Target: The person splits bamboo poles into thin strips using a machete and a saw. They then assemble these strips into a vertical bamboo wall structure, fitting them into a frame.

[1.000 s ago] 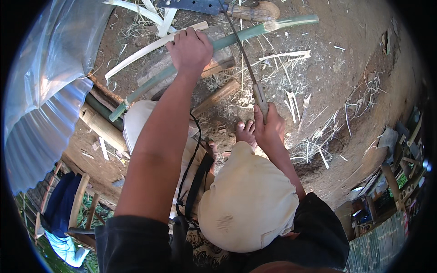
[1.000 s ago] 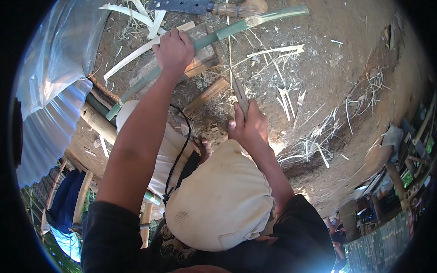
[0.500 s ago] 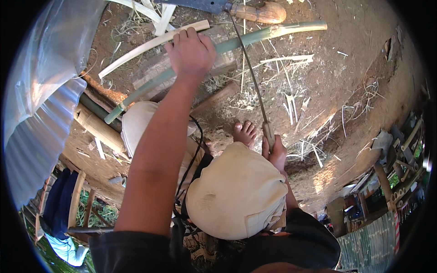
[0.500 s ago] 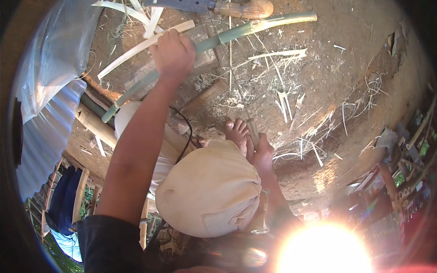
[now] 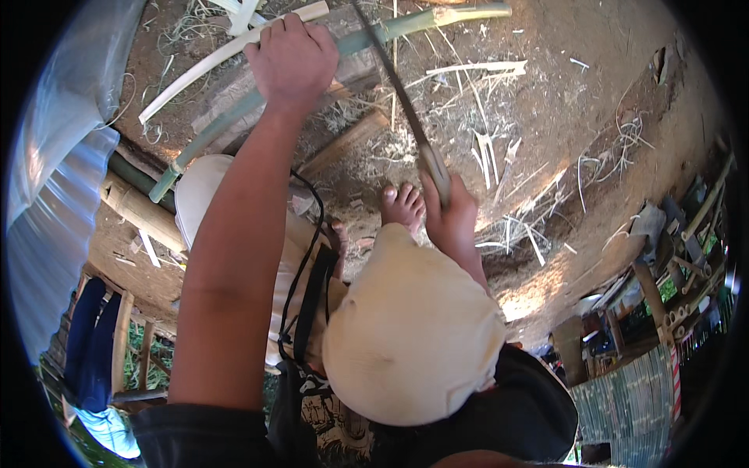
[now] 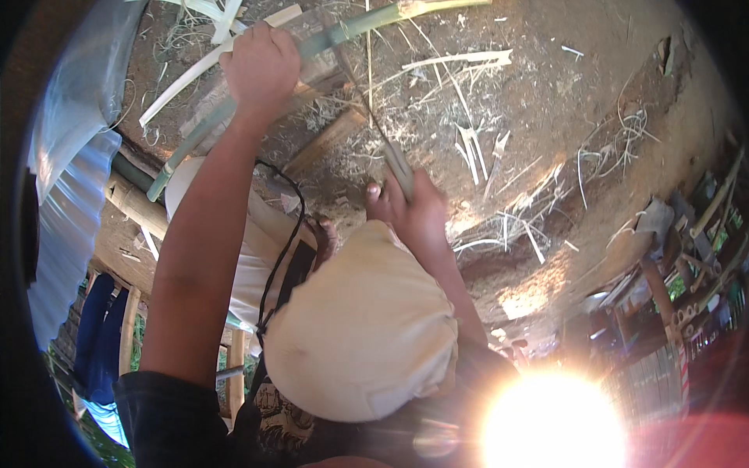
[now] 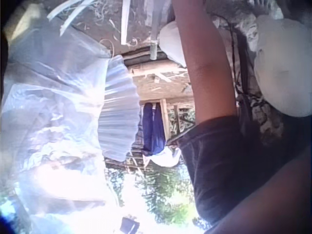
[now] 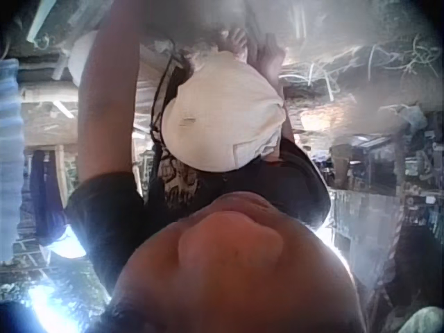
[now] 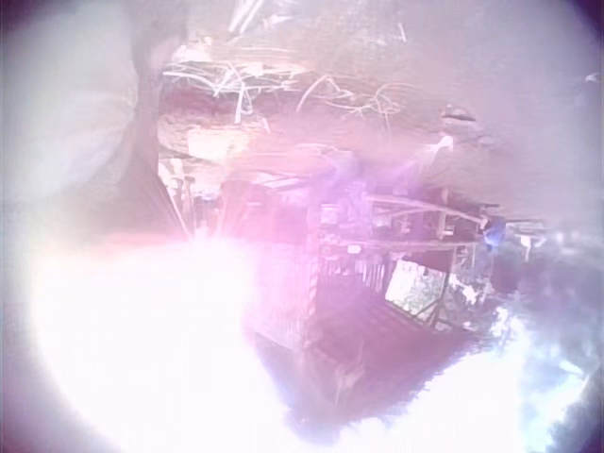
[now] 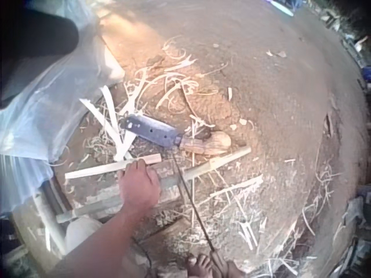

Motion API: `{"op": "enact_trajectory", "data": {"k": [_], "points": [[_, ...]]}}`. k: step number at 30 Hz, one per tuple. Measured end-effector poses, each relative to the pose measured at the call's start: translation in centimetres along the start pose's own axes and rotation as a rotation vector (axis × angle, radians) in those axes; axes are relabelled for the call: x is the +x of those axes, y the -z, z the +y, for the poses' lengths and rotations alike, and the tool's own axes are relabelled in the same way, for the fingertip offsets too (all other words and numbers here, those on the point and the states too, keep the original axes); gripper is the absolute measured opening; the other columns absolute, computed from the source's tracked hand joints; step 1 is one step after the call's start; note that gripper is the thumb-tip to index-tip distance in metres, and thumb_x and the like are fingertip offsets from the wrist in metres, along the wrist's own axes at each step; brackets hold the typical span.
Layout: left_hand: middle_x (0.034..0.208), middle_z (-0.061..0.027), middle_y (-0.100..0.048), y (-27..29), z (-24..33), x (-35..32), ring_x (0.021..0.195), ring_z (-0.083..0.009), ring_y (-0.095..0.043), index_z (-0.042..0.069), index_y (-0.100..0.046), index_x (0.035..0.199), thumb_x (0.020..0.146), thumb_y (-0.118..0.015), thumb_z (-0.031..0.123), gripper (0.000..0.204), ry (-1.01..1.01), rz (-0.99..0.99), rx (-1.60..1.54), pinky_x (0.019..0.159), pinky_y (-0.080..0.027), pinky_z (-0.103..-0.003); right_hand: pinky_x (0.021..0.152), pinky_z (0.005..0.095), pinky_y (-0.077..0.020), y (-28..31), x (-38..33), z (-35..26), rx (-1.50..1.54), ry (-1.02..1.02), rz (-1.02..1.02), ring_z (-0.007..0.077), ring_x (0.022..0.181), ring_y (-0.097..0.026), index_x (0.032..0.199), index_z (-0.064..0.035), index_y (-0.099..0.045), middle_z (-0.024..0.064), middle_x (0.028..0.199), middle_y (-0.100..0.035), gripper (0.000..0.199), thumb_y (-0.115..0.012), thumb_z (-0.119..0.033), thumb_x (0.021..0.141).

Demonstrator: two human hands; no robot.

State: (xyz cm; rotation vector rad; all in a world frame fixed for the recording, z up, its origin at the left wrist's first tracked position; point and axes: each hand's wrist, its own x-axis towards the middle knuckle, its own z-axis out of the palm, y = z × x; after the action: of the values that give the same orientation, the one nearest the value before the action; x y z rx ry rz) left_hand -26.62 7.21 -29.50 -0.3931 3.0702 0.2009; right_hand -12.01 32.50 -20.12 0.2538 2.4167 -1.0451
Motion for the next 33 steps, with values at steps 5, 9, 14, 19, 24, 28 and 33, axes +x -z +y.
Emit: {"op": "enact_trajectory", "data": {"k": [5, 9, 14, 19, 24, 28, 33], "points": [[0.107, -0.0199, -0.070, 1.2, 0.7, 2.4, 0.105, -0.0354, -0.064, 0.000, -0.067, 0.108, 0.094, -0.038, 0.032, 0.045, 0.060, -0.127, 0.002, 0.097, -0.040, -0.054, 0.055, 0.0396, -0.0492, -2.4, -0.3, 2.1, 0.042, 0.155, 0.271, 0.0295, 0.058, -0.066, 0.095, 0.0018, -0.063, 0.0206, 0.069, -0.063, 0.018, -0.068, -0.016, 0.096], [0.103, -0.0198, -0.072, 0.9, 0.5, 0.7, 0.101, -0.0364, -0.066, 0.000, -0.069, 0.104, 0.093, -0.039, 0.030, 0.044, 0.056, -0.112, 0.023, 0.096, -0.041, -0.053, 0.052, 0.0379, -0.0457, -0.5, -3.0, 2.9, 0.114, 0.053, 0.150, 0.0252, 0.053, -0.061, 0.092, -0.0011, -0.060, 0.0185, 0.063, -0.058, 0.018, -0.068, -0.017, 0.096], [0.093, -0.0205, -0.072, 1.0, 1.2, 0.9, 0.090, -0.0388, -0.067, 0.002, -0.068, 0.097, 0.094, -0.040, 0.029, 0.039, 0.050, -0.040, -0.030, 0.093, -0.041, -0.053, 0.048, 0.0356, -0.0429, -1.4, -2.1, 3.4, 0.112, 0.045, 0.155, 0.0252, 0.046, -0.055, 0.090, -0.0015, -0.059, 0.0144, 0.059, -0.055, 0.020, -0.069, -0.018, 0.096], [0.093, -0.0206, -0.072, 0.8, 0.8, 0.5, 0.091, -0.0385, -0.067, 0.002, -0.068, 0.097, 0.094, -0.039, 0.030, 0.040, 0.062, -0.064, -0.016, 0.092, -0.041, -0.052, 0.051, 0.0410, -0.0487, -2.3, -4.8, 5.2, 0.081, 0.046, 0.163, 0.0372, 0.057, -0.065, 0.096, 0.0000, -0.061, 0.0202, 0.068, -0.063, 0.020, -0.070, -0.017, 0.094], [0.093, -0.0208, -0.072, 0.4, 1.0, 0.9, 0.090, -0.0386, -0.068, 0.002, -0.067, 0.097, 0.094, -0.038, 0.030, 0.041, 0.028, -0.043, 0.030, 0.093, -0.042, -0.052, 0.055, 0.0451, -0.0511, -2.1, -4.4, 4.0, 0.076, 0.101, 0.197, 0.0455, 0.062, -0.064, 0.102, 0.0011, -0.063, 0.0223, 0.071, -0.064, 0.023, -0.070, -0.019, 0.093], [0.100, -0.0210, -0.072, 1.9, 1.0, 2.3, 0.098, -0.0378, -0.067, 0.004, -0.067, 0.101, 0.095, -0.037, 0.032, 0.041, 0.071, -0.152, -0.003, 0.099, -0.040, -0.053, 0.058, 0.0461, -0.0498, -2.3, 2.1, 1.6, 0.109, 0.020, 0.157, 0.0465, 0.064, -0.062, 0.099, 0.0000, -0.061, 0.0233, 0.072, -0.062, 0.023, -0.069, -0.021, 0.095], [0.116, -0.0169, -0.070, 1.5, 0.6, 2.0, 0.112, -0.0333, -0.062, 0.004, -0.066, 0.114, 0.095, -0.036, 0.033, 0.045, 0.084, -0.218, 0.022, 0.100, -0.038, -0.053, 0.055, 0.0452, -0.0486, 0.6, 0.9, 1.1, 0.111, 0.077, 0.109, 0.0443, 0.063, -0.064, 0.095, 0.0004, -0.057, 0.0241, 0.068, -0.061, 0.025, -0.069, -0.021, 0.095]]}}
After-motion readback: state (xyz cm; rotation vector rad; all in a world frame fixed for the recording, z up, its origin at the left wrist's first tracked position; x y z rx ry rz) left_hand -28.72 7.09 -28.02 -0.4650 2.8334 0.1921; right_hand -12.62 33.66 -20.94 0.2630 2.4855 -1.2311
